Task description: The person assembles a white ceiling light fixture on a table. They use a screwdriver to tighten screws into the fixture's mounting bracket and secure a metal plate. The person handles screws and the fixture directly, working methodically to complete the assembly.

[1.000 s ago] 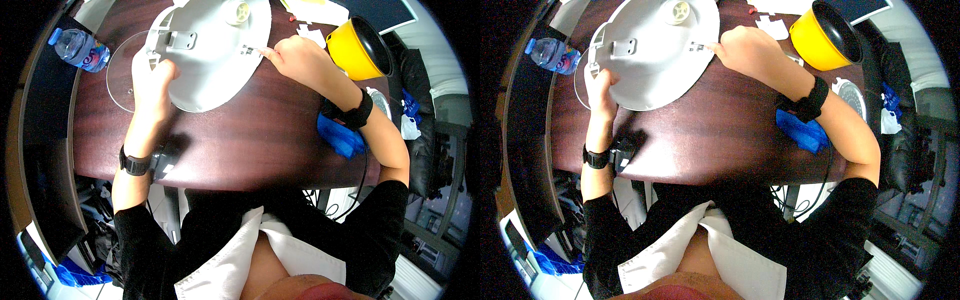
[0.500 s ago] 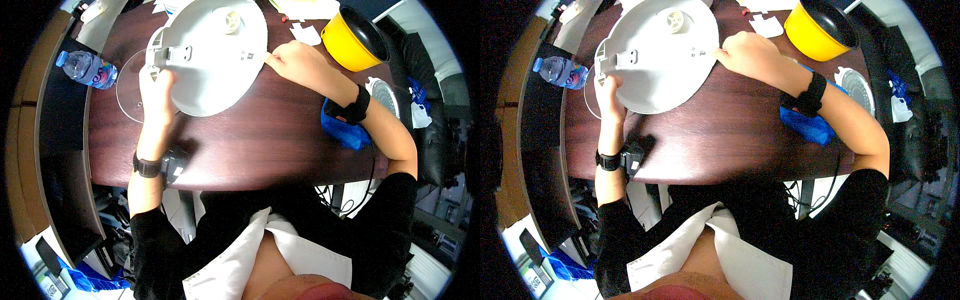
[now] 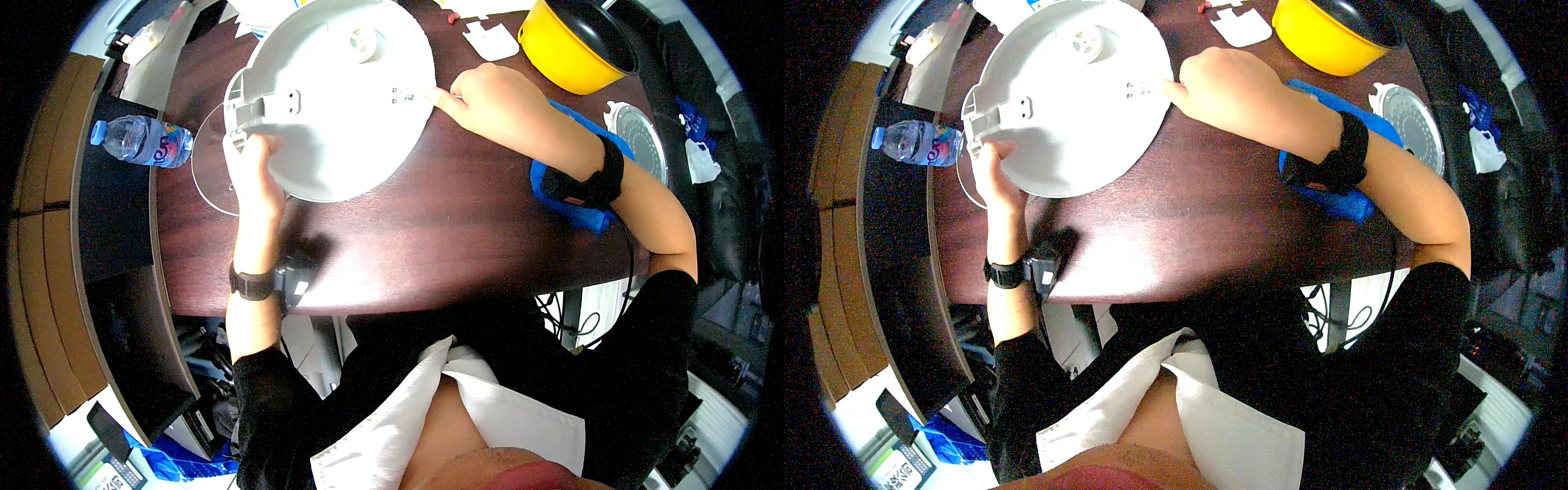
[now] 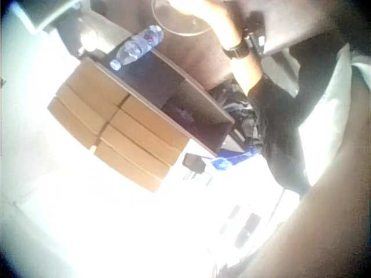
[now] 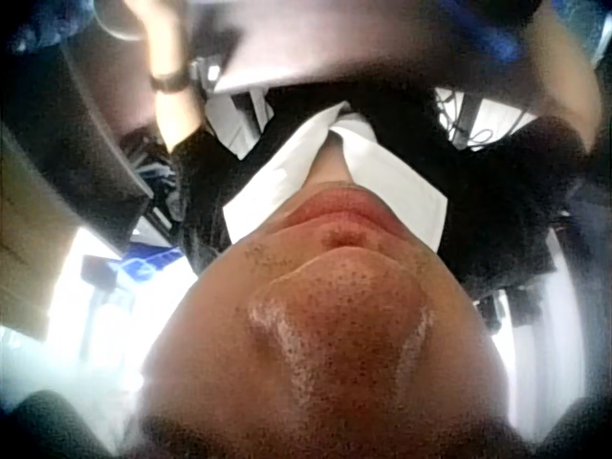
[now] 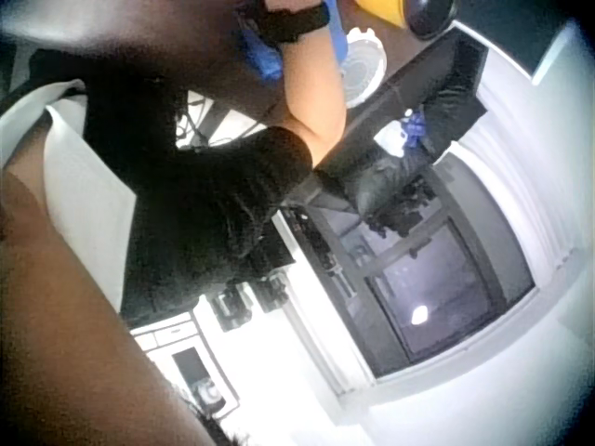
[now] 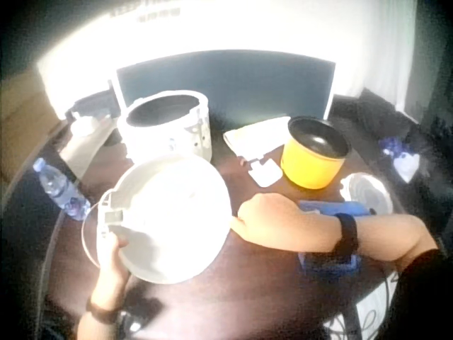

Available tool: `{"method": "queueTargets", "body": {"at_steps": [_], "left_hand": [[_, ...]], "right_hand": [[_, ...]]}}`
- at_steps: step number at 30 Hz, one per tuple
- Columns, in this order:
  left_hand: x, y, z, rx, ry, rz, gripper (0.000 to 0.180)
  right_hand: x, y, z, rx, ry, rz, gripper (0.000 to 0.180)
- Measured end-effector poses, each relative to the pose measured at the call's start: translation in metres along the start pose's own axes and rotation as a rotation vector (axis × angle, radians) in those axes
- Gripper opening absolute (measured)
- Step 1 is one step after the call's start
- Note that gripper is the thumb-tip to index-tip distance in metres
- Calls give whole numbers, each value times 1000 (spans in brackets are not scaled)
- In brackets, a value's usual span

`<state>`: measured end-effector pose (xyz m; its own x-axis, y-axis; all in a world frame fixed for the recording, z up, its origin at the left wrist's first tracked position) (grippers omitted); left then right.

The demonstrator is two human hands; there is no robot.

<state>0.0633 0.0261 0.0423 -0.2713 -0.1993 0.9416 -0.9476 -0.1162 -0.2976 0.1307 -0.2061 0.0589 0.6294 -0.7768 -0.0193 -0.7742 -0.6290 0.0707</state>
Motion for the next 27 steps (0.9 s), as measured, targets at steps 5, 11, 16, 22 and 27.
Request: {"method": "queueTargets", "body": {"at_steps": [5, 11, 16, 22, 27], "left_hand": [[-3, 0, 0, -37, -71, 38, 16], [-11, 1, -4, -42, -123, 30, 18], [-7, 0, 0, -31, 61, -13, 18], [-2, 1, 0, -14, 25, 2, 19], [4, 1, 1, -100, -189, 108, 14]], "right_hand": [[-4, 3, -7, 69, 140, -34, 44], [-17, 6, -13, 210, 226, -165, 39], [-21, 3, -17, 190, 318, -197, 36], [-21, 4, -22, 196, 345, -207, 31], [-26, 12, -29, 330, 333, -290, 36]]}}
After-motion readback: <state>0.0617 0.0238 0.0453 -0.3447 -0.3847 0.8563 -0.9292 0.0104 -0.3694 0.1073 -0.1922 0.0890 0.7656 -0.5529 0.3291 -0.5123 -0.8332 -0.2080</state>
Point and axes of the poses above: each hand's wrist, its own y-axis away from the middle knuckle, its own z-axis out of the palm, x = y × z, the point moved 10 cm from there along -y, towards the middle knuckle, and after that the axes turned 14 degrees about -x, right-handed, at the moved point
